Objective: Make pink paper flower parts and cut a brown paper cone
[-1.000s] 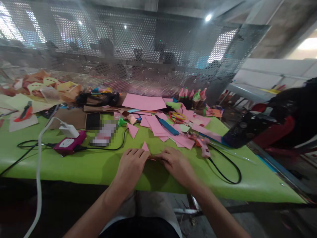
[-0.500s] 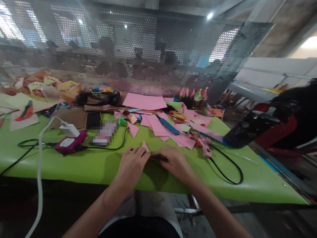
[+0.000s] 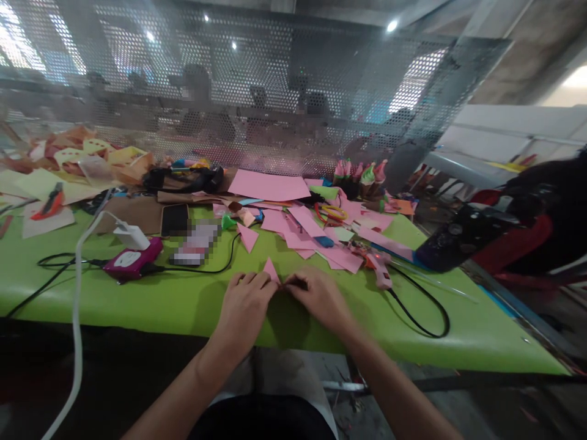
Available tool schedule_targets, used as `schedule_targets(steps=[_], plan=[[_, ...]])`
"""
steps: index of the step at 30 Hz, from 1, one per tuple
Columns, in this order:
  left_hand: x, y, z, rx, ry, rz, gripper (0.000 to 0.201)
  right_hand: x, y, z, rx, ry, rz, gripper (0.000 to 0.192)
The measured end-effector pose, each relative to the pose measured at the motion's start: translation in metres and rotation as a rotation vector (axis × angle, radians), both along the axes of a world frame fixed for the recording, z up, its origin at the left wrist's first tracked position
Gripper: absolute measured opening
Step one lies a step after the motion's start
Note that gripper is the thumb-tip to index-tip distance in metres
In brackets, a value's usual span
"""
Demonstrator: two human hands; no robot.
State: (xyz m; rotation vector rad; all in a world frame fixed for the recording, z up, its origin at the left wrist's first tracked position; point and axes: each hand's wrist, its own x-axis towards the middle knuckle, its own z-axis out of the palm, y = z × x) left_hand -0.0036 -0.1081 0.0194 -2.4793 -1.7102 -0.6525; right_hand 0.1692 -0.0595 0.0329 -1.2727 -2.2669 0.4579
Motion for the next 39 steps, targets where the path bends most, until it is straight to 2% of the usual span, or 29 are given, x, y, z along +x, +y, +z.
schedule_targets(steps=[6,10,18,33,39], plan=[[-0.002,-0.001,0.000,-0.011,-0.017,-0.029,0.027,0.000,0.007,-0.004,-0.122,0.107,-0.025,0.010],[-0.005,-0.005,0.000,-0.009,-0.006,-0.067,0.038,0.001,0.004,-0.006,-0.046,0.086,-0.028,0.008],[-0.006,-0.009,0.001,-0.003,0.042,-0.062,0.033,0.001,-0.013,-0.005,0.130,-0.079,-0.047,0.008],[-0.006,-0.010,0.002,0.017,0.105,-0.077,0.029,-0.001,-0.013,-0.003,0.225,-0.250,-0.028,0.012],[-0.005,-0.006,0.001,0.008,0.125,-0.073,0.028,-0.002,-0.015,0.000,0.271,-0.396,-0.015,0.014]])
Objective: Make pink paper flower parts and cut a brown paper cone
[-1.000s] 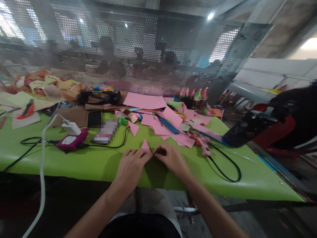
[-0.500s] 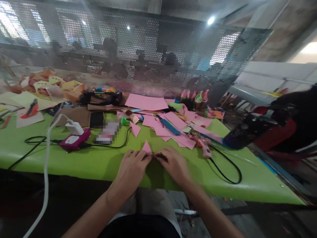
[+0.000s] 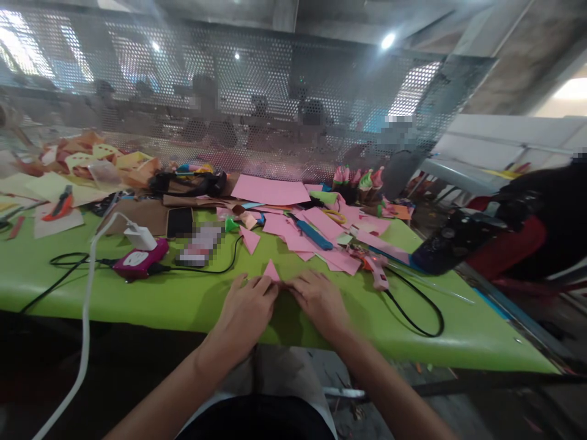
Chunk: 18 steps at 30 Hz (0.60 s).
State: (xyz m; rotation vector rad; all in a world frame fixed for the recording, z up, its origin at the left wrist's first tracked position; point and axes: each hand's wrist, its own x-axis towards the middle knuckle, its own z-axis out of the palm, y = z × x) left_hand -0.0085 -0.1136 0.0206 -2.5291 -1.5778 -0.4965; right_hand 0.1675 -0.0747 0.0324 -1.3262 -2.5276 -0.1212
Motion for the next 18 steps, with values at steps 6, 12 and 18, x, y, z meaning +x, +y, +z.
schedule_targets(steps=[6,12,18], plan=[[0.002,0.005,0.001,0.022,0.018,0.019,0.027,0.003,0.000,-0.001,0.045,-0.056,0.025,0.015],[0.000,0.009,-0.004,0.063,0.009,0.014,0.027,0.007,-0.002,-0.001,0.048,-0.056,0.043,0.022],[-0.001,0.016,-0.008,0.094,0.001,0.010,0.031,0.012,-0.001,-0.002,0.058,-0.075,0.048,0.030]])
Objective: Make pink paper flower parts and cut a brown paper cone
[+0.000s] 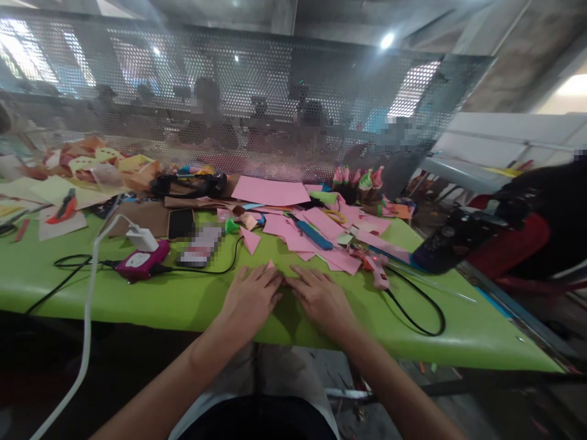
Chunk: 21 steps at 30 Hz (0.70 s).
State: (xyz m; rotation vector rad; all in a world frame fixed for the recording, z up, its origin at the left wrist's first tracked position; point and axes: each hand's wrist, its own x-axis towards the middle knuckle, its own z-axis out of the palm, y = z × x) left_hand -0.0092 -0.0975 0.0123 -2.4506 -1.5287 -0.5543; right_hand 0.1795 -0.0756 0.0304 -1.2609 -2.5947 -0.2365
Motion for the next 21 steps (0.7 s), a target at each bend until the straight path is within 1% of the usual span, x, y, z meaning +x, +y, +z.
schedule_targets(steps=[5,10,15,18,21], plan=[[0.001,0.005,0.000,-0.004,-0.002,-0.004,0.033,0.004,0.003,-0.003,-0.026,0.079,0.002,0.034],[0.000,0.004,0.002,-0.039,-0.002,-0.005,0.033,0.004,-0.006,-0.003,-0.013,0.159,0.027,0.035],[-0.002,0.005,0.000,-0.049,-0.023,-0.015,0.038,-0.001,-0.015,-0.005,-0.019,0.084,0.043,0.038],[-0.004,0.007,0.000,-0.059,-0.027,-0.029,0.040,-0.003,-0.015,-0.006,-0.038,0.034,0.057,0.040],[-0.005,0.009,0.001,-0.065,-0.024,-0.040,0.041,-0.005,-0.014,-0.005,-0.039,0.032,0.059,0.040]])
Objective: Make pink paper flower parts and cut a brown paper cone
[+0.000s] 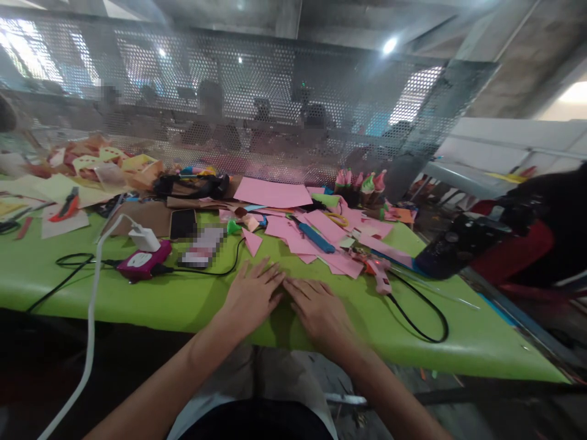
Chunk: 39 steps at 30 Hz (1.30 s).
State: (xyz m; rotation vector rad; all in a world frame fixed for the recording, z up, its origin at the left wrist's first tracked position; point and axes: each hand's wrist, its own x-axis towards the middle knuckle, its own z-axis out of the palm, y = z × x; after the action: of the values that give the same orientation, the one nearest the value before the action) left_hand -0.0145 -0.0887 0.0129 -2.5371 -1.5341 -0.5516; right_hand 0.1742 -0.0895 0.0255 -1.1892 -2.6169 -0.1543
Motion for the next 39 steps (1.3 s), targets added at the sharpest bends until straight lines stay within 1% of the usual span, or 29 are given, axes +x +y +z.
schedule_targets(steps=[5,11,14,16,18,21,25,28,32,35,39], plan=[[0.000,0.002,0.000,-0.026,-0.011,-0.013,0.044,-0.006,-0.001,0.004,-0.002,0.005,-0.033,0.038],[-0.003,0.010,-0.003,-0.108,-0.042,-0.055,0.046,-0.010,-0.002,-0.001,0.031,0.030,-0.075,0.038],[-0.015,0.014,0.001,-0.110,-0.034,-0.085,0.046,-0.011,0.000,-0.001,0.014,0.026,-0.088,0.038],[-0.027,0.013,0.007,-0.074,-0.028,-0.058,0.044,-0.011,0.001,0.001,-0.004,0.019,-0.091,0.038],[-0.039,0.007,0.014,-0.037,-0.027,0.001,0.042,-0.012,0.001,0.003,-0.017,0.020,-0.092,0.038],[-0.048,-0.007,0.019,-0.032,-0.002,-0.002,0.041,-0.012,0.001,0.004,-0.031,0.046,-0.092,0.037],[-0.039,-0.020,0.014,-0.048,0.006,-0.086,0.043,-0.011,0.001,0.003,-0.049,0.073,-0.099,0.037],[-0.028,-0.020,0.009,-0.047,0.001,-0.111,0.045,-0.010,0.001,0.003,-0.050,0.070,-0.096,0.037],[-0.020,-0.015,0.006,-0.057,-0.003,-0.092,0.047,-0.011,0.001,0.005,-0.040,0.072,-0.095,0.038],[-0.019,-0.013,0.006,-0.070,-0.006,-0.067,0.047,-0.011,0.002,0.006,-0.050,0.086,-0.102,0.038],[-0.019,-0.008,0.008,-0.072,0.003,-0.076,0.045,-0.009,0.005,0.003,-0.070,0.124,-0.111,0.037]])
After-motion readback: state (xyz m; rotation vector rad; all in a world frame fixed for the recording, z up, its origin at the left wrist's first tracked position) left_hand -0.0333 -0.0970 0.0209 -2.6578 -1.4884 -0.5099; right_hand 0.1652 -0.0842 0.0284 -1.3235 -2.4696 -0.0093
